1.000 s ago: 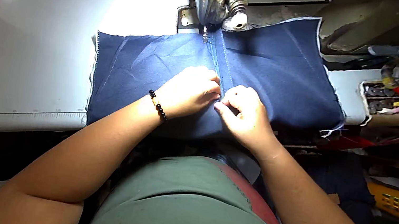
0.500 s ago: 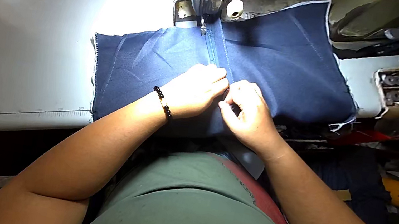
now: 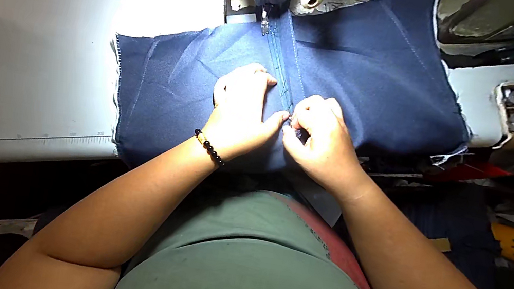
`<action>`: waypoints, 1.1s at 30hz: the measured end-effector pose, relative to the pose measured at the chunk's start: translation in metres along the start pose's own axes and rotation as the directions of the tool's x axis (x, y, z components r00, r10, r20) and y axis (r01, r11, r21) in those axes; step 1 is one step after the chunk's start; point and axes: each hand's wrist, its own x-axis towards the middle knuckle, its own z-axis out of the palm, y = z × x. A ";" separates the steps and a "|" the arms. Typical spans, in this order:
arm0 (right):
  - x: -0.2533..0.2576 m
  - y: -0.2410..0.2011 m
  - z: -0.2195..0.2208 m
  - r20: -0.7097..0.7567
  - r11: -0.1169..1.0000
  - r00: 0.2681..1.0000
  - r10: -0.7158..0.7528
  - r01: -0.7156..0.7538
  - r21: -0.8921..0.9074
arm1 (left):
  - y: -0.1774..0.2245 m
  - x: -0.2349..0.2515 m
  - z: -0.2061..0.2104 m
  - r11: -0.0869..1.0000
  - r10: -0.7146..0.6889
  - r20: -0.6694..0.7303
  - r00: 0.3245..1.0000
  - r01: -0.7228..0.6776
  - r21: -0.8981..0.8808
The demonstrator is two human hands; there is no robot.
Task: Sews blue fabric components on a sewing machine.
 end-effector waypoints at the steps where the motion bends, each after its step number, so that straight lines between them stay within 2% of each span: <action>1: 0.000 0.000 0.000 0.001 1.000 1.000 0.000 0.000 0.001 | 0.001 0.000 -0.001 1.000 -0.003 0.006 1.000 0.003 0.000; 8: -0.001 0.002 -0.001 -0.005 1.000 1.000 -0.014 0.014 0.017 | 0.012 0.000 -0.008 0.998 -0.024 0.071 0.997 0.020 0.053; 16: 0.000 0.003 -0.001 0.005 1.000 1.000 -0.031 0.031 0.004 | 0.012 -0.003 -0.004 0.996 -0.024 0.051 0.998 0.019 0.082; 21: 0.000 0.010 -0.015 -0.036 0.982 0.982 -0.187 0.186 -0.033 | 0.005 -0.006 0.002 0.999 0.015 0.021 1.000 -0.016 0.034; 24: -0.004 0.013 -0.014 0.011 0.956 0.958 -0.286 0.286 -0.062 | -0.010 -0.009 -0.003 0.997 0.072 0.032 0.997 -0.072 -0.006; 27: -0.006 0.014 -0.008 0.020 0.949 0.949 -0.314 0.314 -0.011 | -0.024 -0.011 -0.008 0.993 0.116 0.029 0.993 -0.115 -0.019; 33: 0.012 0.023 -0.005 -0.014 0.942 0.943 -0.331 0.331 0.059 | -0.026 -0.001 -0.009 0.994 0.107 0.021 0.994 -0.106 -0.016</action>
